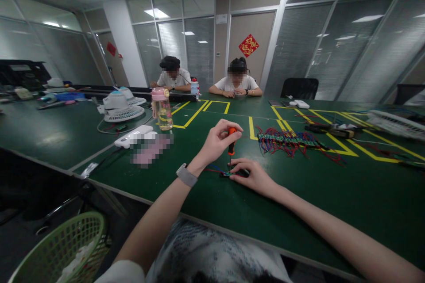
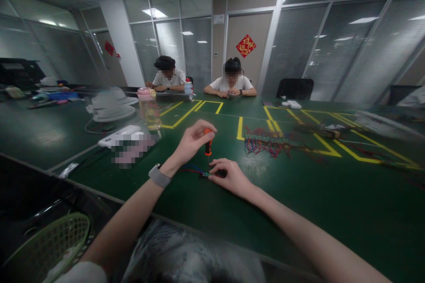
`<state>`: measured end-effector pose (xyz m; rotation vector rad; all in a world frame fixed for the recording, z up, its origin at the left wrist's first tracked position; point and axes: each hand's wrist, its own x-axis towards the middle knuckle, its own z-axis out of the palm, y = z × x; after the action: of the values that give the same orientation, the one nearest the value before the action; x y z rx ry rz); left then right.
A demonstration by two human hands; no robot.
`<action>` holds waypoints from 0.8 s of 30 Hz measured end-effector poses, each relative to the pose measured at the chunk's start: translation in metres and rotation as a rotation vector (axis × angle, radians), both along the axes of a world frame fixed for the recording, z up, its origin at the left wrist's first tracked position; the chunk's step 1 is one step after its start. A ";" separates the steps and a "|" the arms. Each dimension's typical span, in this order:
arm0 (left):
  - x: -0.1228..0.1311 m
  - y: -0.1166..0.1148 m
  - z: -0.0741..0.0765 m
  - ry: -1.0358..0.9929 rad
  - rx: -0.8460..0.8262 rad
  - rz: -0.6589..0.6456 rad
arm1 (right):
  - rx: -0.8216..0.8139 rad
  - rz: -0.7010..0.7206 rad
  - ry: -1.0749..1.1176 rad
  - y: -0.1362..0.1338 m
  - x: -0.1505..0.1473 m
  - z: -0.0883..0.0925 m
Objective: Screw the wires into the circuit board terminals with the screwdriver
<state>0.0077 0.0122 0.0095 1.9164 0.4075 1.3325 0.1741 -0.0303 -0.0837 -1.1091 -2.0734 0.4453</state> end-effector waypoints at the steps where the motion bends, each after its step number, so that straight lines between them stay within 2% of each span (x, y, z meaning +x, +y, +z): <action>1: -0.002 0.002 0.000 0.004 -0.021 -0.054 | 0.000 0.003 0.001 0.000 0.000 0.001; 4: -0.009 0.006 0.000 0.012 -0.179 -0.310 | -0.009 0.007 0.008 -0.001 -0.001 0.003; 5: -0.011 0.007 -0.001 0.013 -0.224 -0.352 | -0.015 0.009 0.009 -0.001 -0.001 0.004; 6: -0.012 0.008 -0.002 0.015 -0.246 -0.353 | -0.021 0.009 0.009 -0.001 -0.001 0.004; 10: -0.016 0.012 -0.003 0.008 -0.130 -0.127 | -0.034 0.005 0.010 -0.001 -0.002 0.004; 11: -0.016 0.012 -0.003 0.007 -0.123 -0.133 | -0.035 0.000 0.012 -0.001 -0.002 0.004; 14: -0.016 0.012 -0.001 -0.020 -0.223 -0.320 | -0.039 -0.009 0.017 0.000 -0.002 0.004; 16: -0.016 0.012 -0.002 -0.036 -0.282 -0.375 | -0.042 -0.009 0.020 -0.001 -0.002 0.004; 21: -0.015 0.013 -0.006 -0.007 -0.157 -0.171 | -0.032 0.000 0.019 -0.001 -0.002 0.004; 24: -0.013 0.010 -0.004 0.001 -0.182 -0.240 | -0.022 0.002 0.024 -0.001 -0.001 0.003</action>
<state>-0.0054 0.0217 0.0051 1.7543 0.2789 1.1001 0.1728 -0.0310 -0.0805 -1.1094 -2.0535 0.4811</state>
